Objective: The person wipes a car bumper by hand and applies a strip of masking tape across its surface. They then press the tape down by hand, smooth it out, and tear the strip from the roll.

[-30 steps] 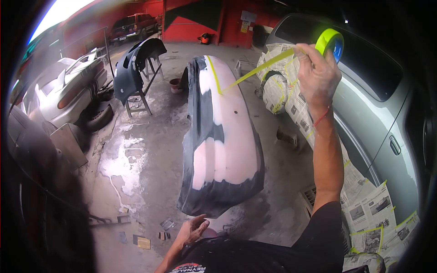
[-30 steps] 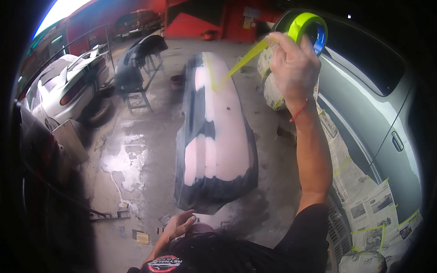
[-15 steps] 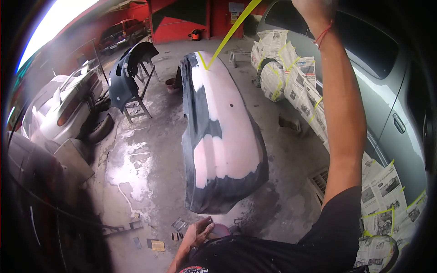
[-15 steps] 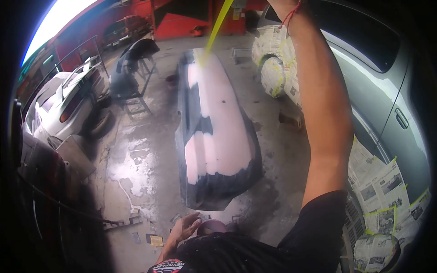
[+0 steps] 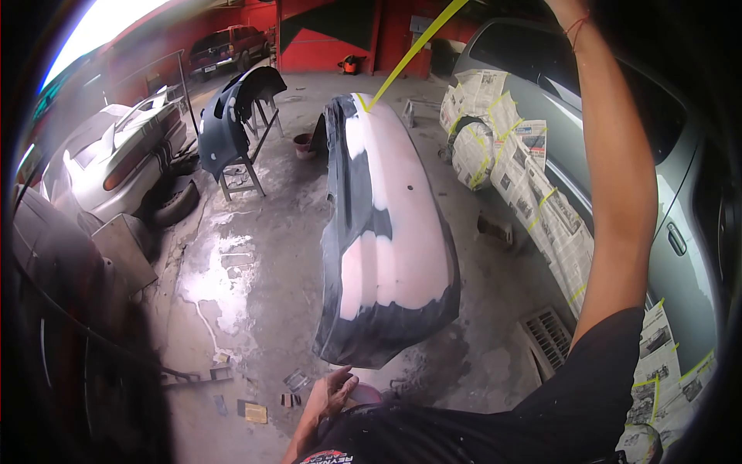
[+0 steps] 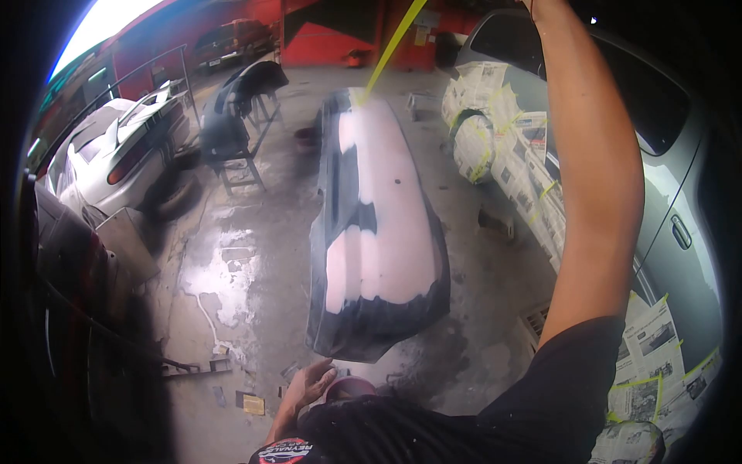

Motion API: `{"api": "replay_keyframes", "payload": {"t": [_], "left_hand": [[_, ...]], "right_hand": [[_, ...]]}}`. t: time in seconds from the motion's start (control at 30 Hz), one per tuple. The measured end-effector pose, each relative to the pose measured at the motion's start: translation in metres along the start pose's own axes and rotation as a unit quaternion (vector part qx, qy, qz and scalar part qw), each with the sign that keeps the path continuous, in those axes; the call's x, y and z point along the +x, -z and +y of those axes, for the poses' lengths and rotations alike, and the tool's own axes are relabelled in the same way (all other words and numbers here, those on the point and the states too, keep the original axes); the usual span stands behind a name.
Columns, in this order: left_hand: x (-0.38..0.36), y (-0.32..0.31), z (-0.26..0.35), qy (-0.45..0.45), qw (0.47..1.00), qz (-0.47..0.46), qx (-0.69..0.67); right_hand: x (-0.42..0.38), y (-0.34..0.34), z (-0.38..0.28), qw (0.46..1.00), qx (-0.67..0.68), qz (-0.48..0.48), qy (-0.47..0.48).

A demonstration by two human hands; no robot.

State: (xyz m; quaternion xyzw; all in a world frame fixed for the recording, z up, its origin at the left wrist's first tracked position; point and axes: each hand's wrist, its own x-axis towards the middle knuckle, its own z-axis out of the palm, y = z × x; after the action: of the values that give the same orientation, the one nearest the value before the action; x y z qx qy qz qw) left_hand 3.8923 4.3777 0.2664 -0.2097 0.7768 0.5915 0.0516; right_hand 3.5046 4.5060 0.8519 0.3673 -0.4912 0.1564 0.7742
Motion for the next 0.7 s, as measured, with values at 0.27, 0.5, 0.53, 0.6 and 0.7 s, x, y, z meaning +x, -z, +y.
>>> {"api": "replay_keyframes", "payload": {"t": [0.27,0.5,0.53,0.6,0.7], "left_hand": [[-0.002,0.002,0.016,0.038,0.998,-0.057,0.006],[-0.001,-0.009,0.026,0.011,0.993,-0.105,0.050],[-0.002,-0.010,0.027,0.008,0.993,-0.114,0.044],[0.001,-0.015,0.019,0.005,0.990,-0.128,0.054],[0.001,-0.016,0.018,0.001,0.985,-0.154,0.082]], "right_hand": [[-0.068,0.135,-0.064,0.962,0.071,-0.197,-0.174],[-0.153,0.253,-0.119,0.905,0.205,-0.327,-0.178],[-0.166,0.264,-0.125,0.890,0.232,-0.336,-0.202],[-0.185,0.286,-0.138,0.862,0.253,-0.374,-0.229],[-0.217,0.309,-0.156,0.827,0.290,-0.402,-0.265]]}}
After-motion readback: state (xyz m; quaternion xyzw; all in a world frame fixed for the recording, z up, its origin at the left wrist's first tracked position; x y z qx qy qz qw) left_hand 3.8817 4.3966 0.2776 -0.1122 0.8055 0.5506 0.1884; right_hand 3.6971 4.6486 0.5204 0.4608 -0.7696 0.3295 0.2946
